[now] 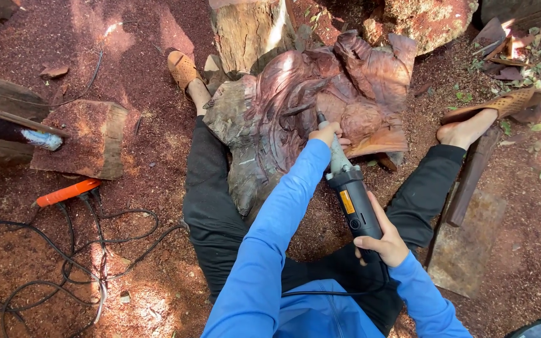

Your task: A person uses a power carving tool to shape and add detail to a large piece of wood while sitting on the ground.

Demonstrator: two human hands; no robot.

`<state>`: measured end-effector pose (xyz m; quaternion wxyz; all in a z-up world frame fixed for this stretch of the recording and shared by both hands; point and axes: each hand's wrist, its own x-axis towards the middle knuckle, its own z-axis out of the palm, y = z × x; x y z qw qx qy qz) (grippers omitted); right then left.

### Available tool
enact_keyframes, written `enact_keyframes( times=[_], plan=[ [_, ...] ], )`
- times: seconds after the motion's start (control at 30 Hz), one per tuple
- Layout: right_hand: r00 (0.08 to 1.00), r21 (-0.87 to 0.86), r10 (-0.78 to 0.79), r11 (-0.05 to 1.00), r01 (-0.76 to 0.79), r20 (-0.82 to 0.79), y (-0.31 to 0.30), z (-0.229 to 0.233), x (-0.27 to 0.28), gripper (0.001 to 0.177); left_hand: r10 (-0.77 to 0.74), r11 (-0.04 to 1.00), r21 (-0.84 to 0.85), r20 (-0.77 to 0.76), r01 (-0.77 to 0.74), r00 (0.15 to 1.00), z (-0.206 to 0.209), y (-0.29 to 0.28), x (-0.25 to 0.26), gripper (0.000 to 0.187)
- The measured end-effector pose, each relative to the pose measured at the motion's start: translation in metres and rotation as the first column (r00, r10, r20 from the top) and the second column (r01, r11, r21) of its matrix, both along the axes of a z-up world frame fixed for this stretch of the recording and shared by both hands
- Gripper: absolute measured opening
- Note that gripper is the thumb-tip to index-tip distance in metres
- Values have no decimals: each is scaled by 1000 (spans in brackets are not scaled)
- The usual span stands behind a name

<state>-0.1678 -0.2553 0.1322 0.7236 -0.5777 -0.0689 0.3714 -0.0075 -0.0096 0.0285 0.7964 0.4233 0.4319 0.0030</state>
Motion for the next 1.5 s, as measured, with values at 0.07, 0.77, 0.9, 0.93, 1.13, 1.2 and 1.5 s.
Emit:
enact_keyframes(
  times=[0.07, 0.77, 0.9, 0.93, 1.13, 1.2, 1.5],
  plan=[
    [1000, -11, 3, 1000, -2, 8, 0, 0, 1, 122, -34, 998, 52, -37, 36, 999, -13, 1, 8, 36],
    [989, -192, 120, 972, -135, -86, -36, 27, -2, 125, 34, 920, -392, 80, 0, 996, 6, -16, -37, 34],
    [992, -392, 119, 911, -127, -46, -48, 28, 5, 130, 82, 880, -472, 253, 49, 964, 12, -32, -43, 18],
    [992, -400, 116, 908, -128, -52, -49, 29, 6, 130, 82, 876, -481, 247, 49, 965, 4, -33, -41, 18],
    [993, -422, 112, 903, -84, 41, -29, 34, 28, 123, -13, 945, -320, 169, 67, 986, -50, -10, 10, 24],
    [995, -407, 99, 910, -79, 29, -22, 38, 31, 123, -70, 978, -190, 98, 88, 993, -31, -5, 9, 45],
    [995, -455, 103, 885, -93, -1, -9, 44, 32, 123, 56, 892, -450, 195, 39, 979, -44, -2, 14, 15]
  ],
)
